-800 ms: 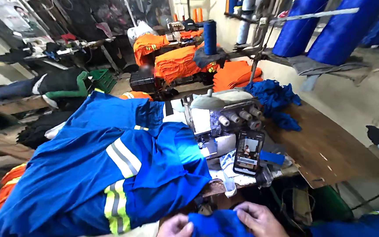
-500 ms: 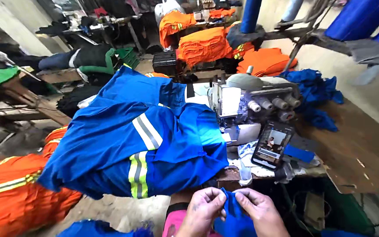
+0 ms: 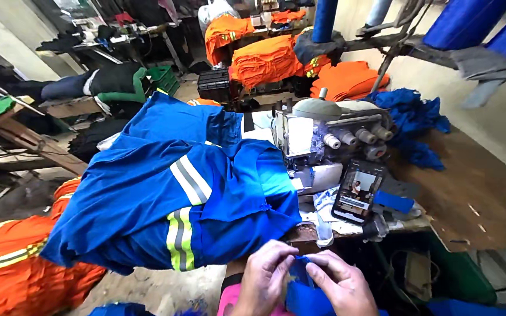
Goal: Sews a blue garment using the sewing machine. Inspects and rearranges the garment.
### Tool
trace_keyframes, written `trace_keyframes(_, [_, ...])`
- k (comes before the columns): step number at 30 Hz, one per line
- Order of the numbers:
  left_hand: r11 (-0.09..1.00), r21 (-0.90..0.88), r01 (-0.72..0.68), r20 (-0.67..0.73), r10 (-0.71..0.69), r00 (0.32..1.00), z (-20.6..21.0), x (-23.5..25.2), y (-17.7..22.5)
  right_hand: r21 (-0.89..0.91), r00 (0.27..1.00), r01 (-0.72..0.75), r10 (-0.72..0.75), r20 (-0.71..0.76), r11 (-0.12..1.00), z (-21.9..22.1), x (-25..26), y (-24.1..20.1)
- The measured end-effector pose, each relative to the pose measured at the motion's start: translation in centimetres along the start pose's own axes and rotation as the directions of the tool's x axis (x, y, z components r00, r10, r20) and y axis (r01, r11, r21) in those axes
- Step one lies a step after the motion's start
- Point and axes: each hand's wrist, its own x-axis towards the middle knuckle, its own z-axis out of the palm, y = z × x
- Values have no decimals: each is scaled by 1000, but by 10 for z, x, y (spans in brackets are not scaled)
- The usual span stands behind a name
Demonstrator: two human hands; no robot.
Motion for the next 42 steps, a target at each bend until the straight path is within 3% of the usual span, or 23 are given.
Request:
trace_keyframes(2, [994,44,-99,155,91,984,-7,12,-5,-1,1000,25,-25,11,1000,-3,0,-8])
trace_keyframes(4, [997,-2,-81,232,80,970,-5,17,-7,9,999,31,-31,10,999,-5,-1,-14])
trace_keyframes(11, [989,-146,-28,146,49,988,6,18,-1,46,993,-115,114,20,992,-13,-6,-11])
trace_keyframes(18, [973,-226,-37,163,75,984,6,18,10,133,992,-45,29,120,990,-22,1,-9])
trace_keyframes(21, [949,-315,-22,199,89,976,5,22,8,91,992,114,-119,49,989,-21,5,-3])
trace_keyframes(24, [859,-489,148,307,10,952,9,12,-28,69,973,226,-228,22,972,-23,9,3])
trace_keyframes(26, [812,-532,239,275,-101,956,16,-3,-50,50,978,205,-206,25,978,-28,8,-1])
trace_keyframes(28, [809,-530,253,174,-188,966,12,-2,-37,48,987,160,-161,5,986,-34,10,-11])
trace_keyframes(30, [942,-313,124,61,-110,992,-8,28,2,90,986,158,-153,-61,983,-33,22,-20])
trace_keyframes(31, [996,-83,18,30,-16,999,-22,52,23,119,982,167,-154,-110,979,-27,36,-23])
trace_keyframes(32, [977,193,-87,37,82,996,-38,78,39,155,979,160,-137,-149,975,-19,53,-25])
trace_keyframes(33, [875,458,-154,86,129,988,-53,103,49,200,983,123,-91,-159,972,-8,71,-25])
trace_keyframes(34, [742,650,-165,162,77,984,-68,126,54,261,992,50,-18,-122,964,3,86,-22])
trace_keyframes(35, [629,767,-127,230,-84,970,-78,142,58,292,996,-48,66,-52,955,12,94,-17])
trace_keyframes(37, [497,868,-25,286,-456,843,-86,156,73,252,982,-185,174,67,950,23,88,-9])
trace_keyframes(38, [487,873,11,299,-553,778,-84,158,85,218,980,-195,180,85,956,21,79,-11])
trace_keyframes(39, [507,862,12,318,-560,765,-80,157,92,219,984,-171,158,76,960,16,71,-15])
trace_keyframes(42, [534,836,-125,322,-295,900,-72,155,65,214,995,-91,97,-19,973,-3,81,-20])
